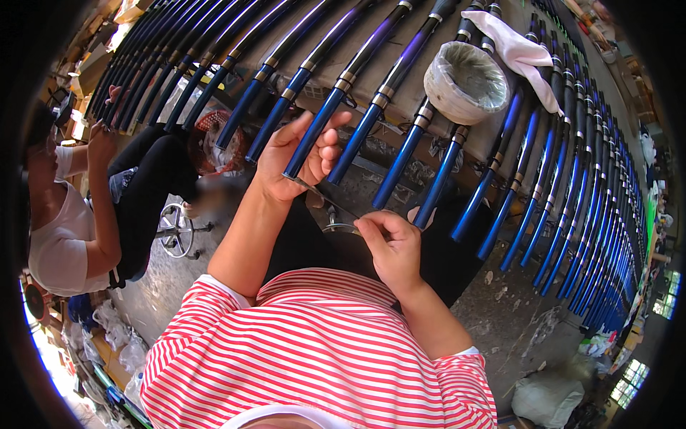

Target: The person applies a small component and thread to a row of fishing rod sections using their hands and a small tool.

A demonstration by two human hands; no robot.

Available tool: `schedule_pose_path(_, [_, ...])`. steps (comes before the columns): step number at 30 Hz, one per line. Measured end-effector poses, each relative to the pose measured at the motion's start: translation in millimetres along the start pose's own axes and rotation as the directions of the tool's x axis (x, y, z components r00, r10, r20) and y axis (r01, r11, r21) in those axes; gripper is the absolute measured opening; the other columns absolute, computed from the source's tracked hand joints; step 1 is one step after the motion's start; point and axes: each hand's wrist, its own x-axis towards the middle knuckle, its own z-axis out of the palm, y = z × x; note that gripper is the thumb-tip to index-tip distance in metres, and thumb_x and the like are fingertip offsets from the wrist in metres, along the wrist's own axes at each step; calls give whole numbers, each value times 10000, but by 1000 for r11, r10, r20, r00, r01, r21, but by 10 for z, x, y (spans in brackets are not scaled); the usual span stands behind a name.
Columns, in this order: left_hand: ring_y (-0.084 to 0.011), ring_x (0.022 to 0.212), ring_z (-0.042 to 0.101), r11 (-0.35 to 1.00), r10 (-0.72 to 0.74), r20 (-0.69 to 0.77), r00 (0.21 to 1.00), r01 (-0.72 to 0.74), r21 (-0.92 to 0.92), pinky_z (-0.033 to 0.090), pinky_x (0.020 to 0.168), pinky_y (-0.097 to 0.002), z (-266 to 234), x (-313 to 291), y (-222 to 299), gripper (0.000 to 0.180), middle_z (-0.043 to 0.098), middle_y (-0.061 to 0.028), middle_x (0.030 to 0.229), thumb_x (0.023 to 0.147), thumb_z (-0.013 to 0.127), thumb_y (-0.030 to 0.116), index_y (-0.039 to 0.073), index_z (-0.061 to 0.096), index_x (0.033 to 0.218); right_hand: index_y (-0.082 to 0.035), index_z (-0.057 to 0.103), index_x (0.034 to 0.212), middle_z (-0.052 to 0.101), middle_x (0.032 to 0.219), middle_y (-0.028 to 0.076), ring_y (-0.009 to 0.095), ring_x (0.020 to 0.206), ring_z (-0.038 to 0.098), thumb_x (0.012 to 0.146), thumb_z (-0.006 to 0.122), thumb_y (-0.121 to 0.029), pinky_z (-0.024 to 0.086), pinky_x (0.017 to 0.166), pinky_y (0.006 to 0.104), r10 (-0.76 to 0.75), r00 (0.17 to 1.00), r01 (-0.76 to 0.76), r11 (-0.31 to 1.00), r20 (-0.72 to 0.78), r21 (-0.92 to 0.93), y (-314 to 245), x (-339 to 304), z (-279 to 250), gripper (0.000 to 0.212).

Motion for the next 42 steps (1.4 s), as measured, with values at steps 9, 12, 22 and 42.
schedule_pose_path(9, [-219, 754, 569, 999, -15, -80, 997, 12, -46, 460, 701, -322, -21, 23, -10, 440, 598, -119, 850, 905, 408, 277, -62, 412, 1186, 24, 599, 772, 579, 665, 25, 51, 579, 488, 806, 603, -72, 378, 536, 178, 61, 997, -59, 997, -50, 40, -14, -137, -123, 102])
schedule_pose_path(12, [-215, 731, 565, 988, 12, -191, 981, 18, 155, 462, 689, -311, -150, 79, -167, 398, 590, -108, 834, 901, 420, 307, -37, 492, 1090, 23, 601, 777, 578, 669, 28, 51, 581, 481, 810, 600, -79, 375, 538, 178, 57, 997, -54, 996, -52, 65, -5, -190, -214, 108])
schedule_pose_path(22, [-128, 671, 419, 987, -10, -25, 1000, 14, 158, 358, 617, -266, 9, 236, -368, 366, 434, -7, 711, 843, 530, 356, 4, 550, 943, 33, 605, 803, 573, 676, 14, 34, 580, 471, 814, 608, -91, 375, 540, 168, 0, 988, 12, 997, -152, 80, 72, -190, -269, 124])
schedule_pose_path(42, [-167, 723, 530, 998, -62, 76, 995, 64, -26, 437, 651, -261, -83, 240, -340, 403, 603, -106, 849, 896, 449, 260, -65, 466, 1133, 20, 615, 779, 517, 620, -21, 20, 537, 433, 800, 626, -91, 320, 486, 161, 46, 994, -37, 996, -99, 83, 120, -164, -287, 113])
